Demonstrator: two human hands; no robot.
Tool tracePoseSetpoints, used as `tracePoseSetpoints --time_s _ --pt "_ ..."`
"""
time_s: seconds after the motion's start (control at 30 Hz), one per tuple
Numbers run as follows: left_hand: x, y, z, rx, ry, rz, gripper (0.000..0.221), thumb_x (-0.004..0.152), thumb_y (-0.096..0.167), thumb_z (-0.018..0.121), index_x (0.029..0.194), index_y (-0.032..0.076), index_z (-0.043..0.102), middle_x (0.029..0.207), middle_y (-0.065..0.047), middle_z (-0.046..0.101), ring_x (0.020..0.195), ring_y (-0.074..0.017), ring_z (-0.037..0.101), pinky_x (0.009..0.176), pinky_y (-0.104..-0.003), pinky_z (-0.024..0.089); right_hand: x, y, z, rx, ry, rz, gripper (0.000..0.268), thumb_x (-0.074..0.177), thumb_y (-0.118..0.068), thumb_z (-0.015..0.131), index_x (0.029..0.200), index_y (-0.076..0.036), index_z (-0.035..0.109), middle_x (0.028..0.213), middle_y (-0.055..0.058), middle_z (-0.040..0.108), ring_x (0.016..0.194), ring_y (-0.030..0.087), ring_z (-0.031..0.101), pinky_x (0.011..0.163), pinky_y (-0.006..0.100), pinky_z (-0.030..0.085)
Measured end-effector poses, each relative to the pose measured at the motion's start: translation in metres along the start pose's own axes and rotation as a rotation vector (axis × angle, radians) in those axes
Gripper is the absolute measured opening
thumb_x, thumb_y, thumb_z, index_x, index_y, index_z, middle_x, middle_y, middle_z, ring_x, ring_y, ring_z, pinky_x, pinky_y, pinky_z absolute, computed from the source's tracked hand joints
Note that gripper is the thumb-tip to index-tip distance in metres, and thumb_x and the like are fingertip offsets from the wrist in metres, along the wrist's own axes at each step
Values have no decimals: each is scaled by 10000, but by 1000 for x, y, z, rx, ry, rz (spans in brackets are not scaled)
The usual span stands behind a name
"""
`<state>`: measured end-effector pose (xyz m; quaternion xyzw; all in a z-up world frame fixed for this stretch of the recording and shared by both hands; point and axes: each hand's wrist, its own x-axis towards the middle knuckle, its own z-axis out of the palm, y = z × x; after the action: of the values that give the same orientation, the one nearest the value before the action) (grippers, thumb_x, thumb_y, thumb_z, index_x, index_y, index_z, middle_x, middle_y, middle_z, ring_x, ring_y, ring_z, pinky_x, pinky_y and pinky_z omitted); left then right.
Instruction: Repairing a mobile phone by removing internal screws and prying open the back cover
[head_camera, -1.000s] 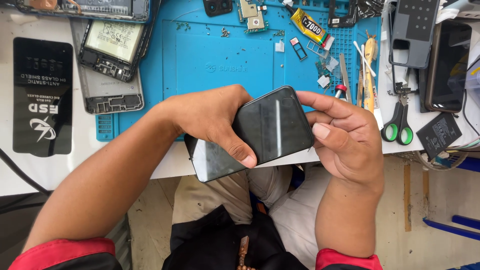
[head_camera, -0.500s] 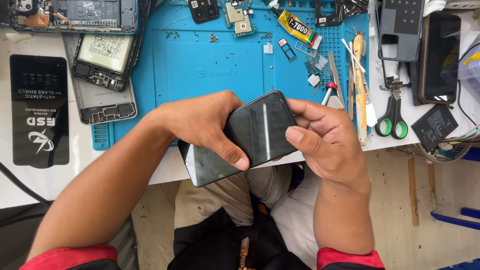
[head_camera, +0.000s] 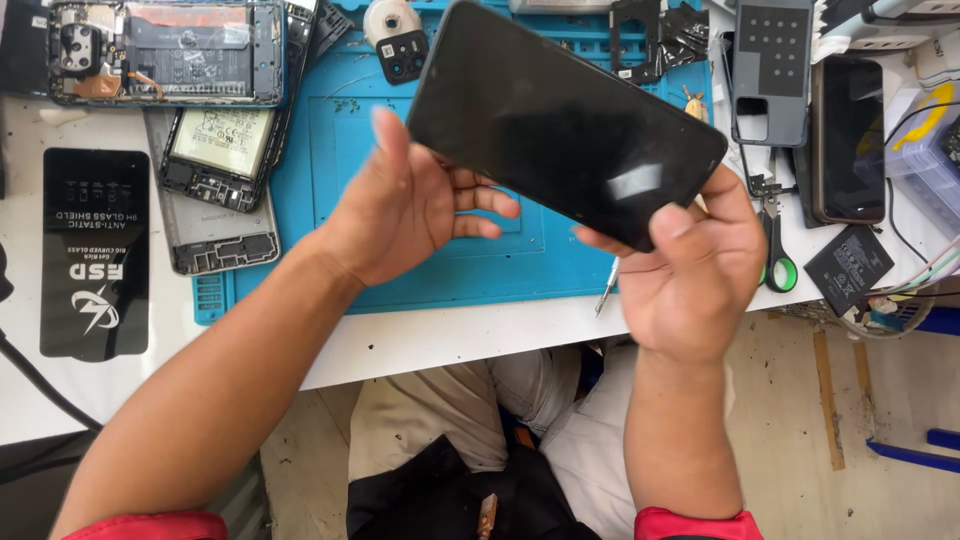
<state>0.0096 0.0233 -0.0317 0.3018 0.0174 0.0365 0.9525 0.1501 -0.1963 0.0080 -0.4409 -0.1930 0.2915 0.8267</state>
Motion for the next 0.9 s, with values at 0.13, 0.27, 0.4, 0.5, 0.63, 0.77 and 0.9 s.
tracePoseSetpoints --time_s 0.13,0.27,0.4,0.5,0.63,0.77,0.9 --pt "2 -16 7 142 -37 88 759 914 602 689 1382 16 571 1321 -169 667 1202 -306 679 993 -422 593 -17 30 24 -200 15 -135 503 947 -84 694 1378 13 452 1195 240 680 1090 343 688 885 545 645" --pt "4 -25 18 -41 210 252 466 954 375 730 1269 56 604 1100 -80 727 845 -240 703 592 -394 570 -30 48 52 -403 -89 -129 519 996 -123 632 1421 14 368 1152 311 685 912 391 767 892 445 664" --pt "4 -20 17 -153 422 237 454 833 339 821 1171 82 660 1090 -52 747 1011 -212 724 922 -391 615 -34 57 53 -578 -182 -104 534 1013 -153 639 1443 -4 360 1051 183 674 890 145 628 808 260 528" --pt "1 -15 18 -144 504 207 440 785 428 809 1052 102 682 964 -43 740 880 -212 727 807 -390 623 -33 59 57 -563 -267 -79 573 1006 -135 652 1456 9 328 1134 193 674 1032 196 656 938 296 556" --pt "-2 -8 19 -161 569 253 455 708 452 844 962 113 677 912 -48 725 843 -220 707 816 -415 608 -33 63 61 -644 -280 -55 543 976 -149 686 1398 9 384 1046 162 671 909 175 666 819 274 584" --pt "0 -5 22 -164 684 274 417 690 405 835 938 114 668 821 -43 711 708 -200 680 691 -381 592 -35 64 60 -503 -390 -30 580 990 -55 634 1479 67 346 1332 250 624 1244 285 643 1120 378 538" --pt "1 -2 25 -136 716 307 394 688 359 838 929 97 669 796 -49 707 672 -199 672 634 -372 586 -33 62 56 -589 -406 -62 539 1000 -64 615 1469 90 399 1259 218 682 1129 253 702 1034 340 574"
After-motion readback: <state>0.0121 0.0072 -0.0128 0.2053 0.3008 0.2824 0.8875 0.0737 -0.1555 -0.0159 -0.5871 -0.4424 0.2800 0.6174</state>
